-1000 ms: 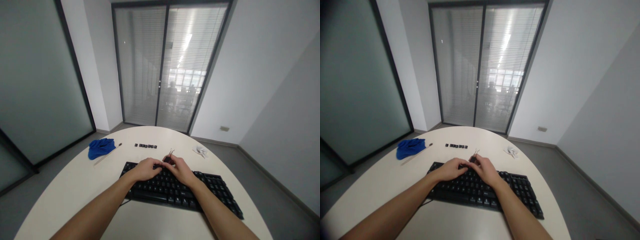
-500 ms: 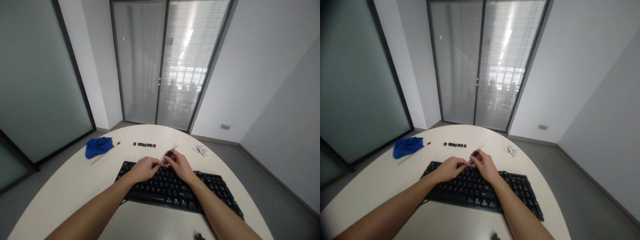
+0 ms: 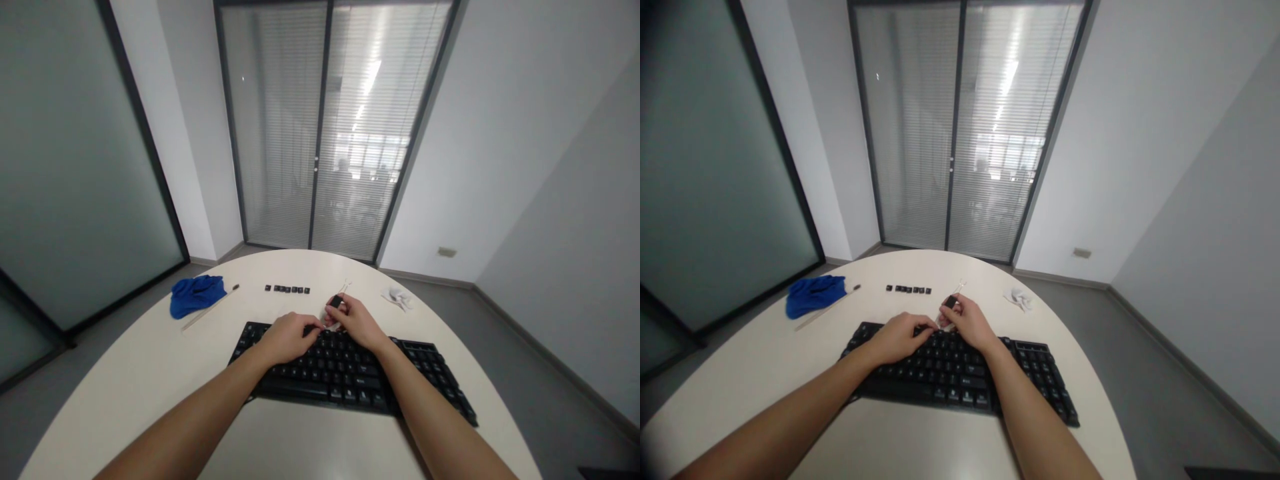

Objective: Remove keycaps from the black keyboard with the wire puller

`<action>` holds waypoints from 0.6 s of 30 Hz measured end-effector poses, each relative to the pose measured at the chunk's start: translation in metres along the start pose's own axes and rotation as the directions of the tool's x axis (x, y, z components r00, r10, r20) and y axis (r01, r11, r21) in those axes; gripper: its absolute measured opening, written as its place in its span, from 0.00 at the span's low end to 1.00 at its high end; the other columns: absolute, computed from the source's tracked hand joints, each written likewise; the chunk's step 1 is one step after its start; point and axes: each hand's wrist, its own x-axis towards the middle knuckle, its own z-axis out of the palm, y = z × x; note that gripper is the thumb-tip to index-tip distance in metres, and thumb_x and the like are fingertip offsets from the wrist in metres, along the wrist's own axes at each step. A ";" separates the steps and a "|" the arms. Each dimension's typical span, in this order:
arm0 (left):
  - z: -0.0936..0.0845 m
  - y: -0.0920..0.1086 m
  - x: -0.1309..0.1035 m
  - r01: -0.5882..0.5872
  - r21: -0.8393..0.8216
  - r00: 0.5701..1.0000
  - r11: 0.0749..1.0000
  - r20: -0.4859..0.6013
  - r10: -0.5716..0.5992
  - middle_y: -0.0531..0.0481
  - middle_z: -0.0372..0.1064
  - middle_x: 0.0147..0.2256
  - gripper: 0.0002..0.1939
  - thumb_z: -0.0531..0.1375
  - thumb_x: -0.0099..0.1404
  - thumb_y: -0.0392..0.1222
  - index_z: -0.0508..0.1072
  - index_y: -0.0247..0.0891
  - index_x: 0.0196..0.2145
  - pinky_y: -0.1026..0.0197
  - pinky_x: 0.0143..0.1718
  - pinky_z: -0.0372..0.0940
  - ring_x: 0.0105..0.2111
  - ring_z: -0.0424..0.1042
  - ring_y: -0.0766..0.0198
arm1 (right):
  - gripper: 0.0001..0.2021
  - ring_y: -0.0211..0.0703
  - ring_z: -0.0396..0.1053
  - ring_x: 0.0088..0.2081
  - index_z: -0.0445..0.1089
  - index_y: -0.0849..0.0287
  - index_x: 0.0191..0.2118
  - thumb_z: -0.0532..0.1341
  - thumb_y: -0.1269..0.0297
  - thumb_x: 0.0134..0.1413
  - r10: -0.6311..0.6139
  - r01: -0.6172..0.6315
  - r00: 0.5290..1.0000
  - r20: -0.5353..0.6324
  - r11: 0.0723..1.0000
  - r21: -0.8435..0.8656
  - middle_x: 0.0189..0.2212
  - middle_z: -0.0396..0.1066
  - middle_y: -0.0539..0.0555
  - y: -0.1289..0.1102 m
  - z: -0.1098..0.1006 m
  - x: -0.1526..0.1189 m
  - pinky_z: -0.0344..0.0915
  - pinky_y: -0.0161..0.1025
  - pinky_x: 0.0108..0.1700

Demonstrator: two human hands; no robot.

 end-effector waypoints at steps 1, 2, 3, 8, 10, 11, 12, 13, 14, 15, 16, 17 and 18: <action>0.000 0.000 0.000 -0.002 0.015 1.000 1.000 0.001 0.002 0.53 0.78 0.39 0.14 0.53 0.67 0.45 0.77 0.46 0.42 0.60 0.41 0.64 0.38 0.74 0.59 | 0.16 0.43 0.75 0.31 0.66 0.59 0.38 0.63 0.50 0.52 0.001 -0.001 1.000 -0.002 1.000 0.008 0.28 0.76 0.52 0.000 0.000 0.000 0.70 0.38 0.33; 0.001 0.001 -0.001 -0.003 0.042 1.000 0.999 -0.002 0.003 0.52 0.78 0.38 0.14 0.52 0.67 0.45 0.77 0.46 0.41 0.60 0.40 0.64 0.37 0.74 0.59 | 0.17 0.43 0.75 0.31 0.66 0.59 0.37 0.63 0.50 0.52 -0.003 0.003 1.000 -0.007 1.000 0.012 0.28 0.76 0.52 0.000 -0.001 0.000 0.70 0.37 0.33; 0.001 0.002 -0.001 -0.001 0.083 1.000 0.997 -0.013 0.002 0.52 0.78 0.37 0.14 0.52 0.67 0.45 0.77 0.45 0.40 0.60 0.39 0.64 0.36 0.74 0.59 | 0.17 0.42 0.75 0.30 0.66 0.59 0.37 0.63 0.50 0.52 -0.006 0.006 1.000 -0.011 1.000 0.013 0.28 0.75 0.52 0.000 -0.001 -0.001 0.70 0.37 0.32; -0.004 0.017 -0.005 -0.062 0.365 0.977 0.929 -0.167 0.131 0.46 0.74 0.34 0.10 0.54 0.65 0.42 0.74 0.38 0.34 0.58 0.38 0.64 0.36 0.71 0.56 | 0.17 0.42 0.75 0.30 0.66 0.59 0.37 0.63 0.50 0.52 0.030 -0.029 0.999 -0.030 0.999 0.026 0.29 0.76 0.52 -0.001 -0.004 -0.002 0.67 0.33 0.27; -0.004 0.033 -0.009 -0.212 0.434 0.943 0.875 -0.145 0.300 0.46 0.73 0.32 0.09 0.53 0.65 0.40 0.73 0.37 0.33 0.57 0.37 0.63 0.35 0.70 0.57 | 0.16 0.41 0.75 0.31 0.66 0.59 0.38 0.63 0.50 0.52 0.032 -0.029 0.998 -0.053 0.998 0.058 0.30 0.76 0.52 0.000 -0.005 -0.002 0.66 0.32 0.27; -0.003 0.043 -0.012 -0.325 0.437 0.911 0.839 -0.094 0.402 0.46 0.72 0.32 0.09 0.53 0.65 0.40 0.72 0.36 0.33 0.58 0.37 0.63 0.35 0.70 0.57 | 0.16 0.41 0.75 0.32 0.66 0.58 0.38 0.63 0.50 0.52 0.037 -0.031 0.997 -0.070 0.996 0.079 0.31 0.76 0.52 0.000 -0.005 -0.001 0.66 0.32 0.28; 0.000 0.054 -0.017 -0.452 0.416 0.861 0.789 -0.027 0.507 0.47 0.72 0.32 0.09 0.54 0.66 0.41 0.72 0.37 0.32 0.58 0.37 0.63 0.35 0.69 0.59 | 0.17 0.40 0.75 0.32 0.66 0.58 0.39 0.64 0.50 0.52 0.049 -0.039 0.995 -0.091 0.994 0.102 0.31 0.76 0.52 0.001 -0.006 -0.001 0.66 0.31 0.28; 0.005 0.066 -0.022 -0.581 0.377 0.791 0.722 0.052 0.610 0.48 0.72 0.32 0.09 0.54 0.66 0.41 0.72 0.37 0.32 0.59 0.36 0.63 0.33 0.69 0.60 | 0.17 0.40 0.75 0.32 0.66 0.58 0.39 0.64 0.50 0.52 0.066 -0.051 0.991 -0.113 0.990 0.129 0.31 0.76 0.52 0.000 -0.007 0.000 0.65 0.31 0.28; 0.013 0.076 -0.027 -0.675 0.328 0.722 0.661 0.111 0.683 0.50 0.73 0.32 0.09 0.54 0.67 0.42 0.72 0.38 0.33 0.59 0.34 0.63 0.33 0.69 0.61 | 0.17 0.40 0.75 0.32 0.66 0.58 0.39 0.64 0.50 0.51 0.086 -0.065 0.987 -0.133 0.985 0.159 0.32 0.76 0.52 -0.002 -0.009 0.000 0.65 0.31 0.28; 0.023 0.086 -0.033 -0.737 0.262 0.669 0.623 0.150 0.728 0.51 0.73 0.33 0.09 0.55 0.67 0.43 0.72 0.39 0.34 0.59 0.32 0.63 0.33 0.69 0.62 | 0.17 0.40 0.75 0.33 0.66 0.57 0.40 0.64 0.50 0.51 0.107 -0.077 0.983 -0.150 0.979 0.188 0.32 0.76 0.53 -0.004 -0.011 0.000 0.65 0.31 0.29; 0.035 0.093 -0.039 -0.786 0.192 0.617 0.588 0.176 0.767 0.52 0.74 0.37 0.09 0.55 0.67 0.45 0.72 0.40 0.38 0.60 0.32 0.63 0.35 0.70 0.63 | 0.17 0.40 0.75 0.33 0.66 0.57 0.40 0.65 0.50 0.51 0.125 -0.089 0.979 -0.164 0.973 0.213 0.33 0.76 0.53 -0.007 -0.014 0.001 0.65 0.30 0.29; 0.049 0.098 -0.044 -0.819 0.138 0.574 0.557 0.189 0.797 0.53 0.74 0.40 0.10 0.55 0.67 0.45 0.72 0.42 0.42 0.61 0.30 0.64 0.37 0.71 0.63 | 0.17 0.40 0.75 0.34 0.66 0.57 0.40 0.65 0.50 0.50 0.139 -0.096 0.975 -0.176 0.968 0.232 0.34 0.76 0.53 -0.011 -0.018 0.001 0.65 0.30 0.30; 0.065 0.102 -0.049 -0.846 0.105 0.533 0.523 0.217 0.818 0.54 0.74 0.43 0.10 0.54 0.68 0.42 0.71 0.44 0.46 0.63 0.30 0.64 0.40 0.71 0.64 | 0.17 0.40 0.75 0.34 0.67 0.56 0.40 0.65 0.50 0.50 0.148 -0.100 0.971 -0.187 0.965 0.244 0.34 0.76 0.53 -0.015 -0.023 0.001 0.65 0.31 0.30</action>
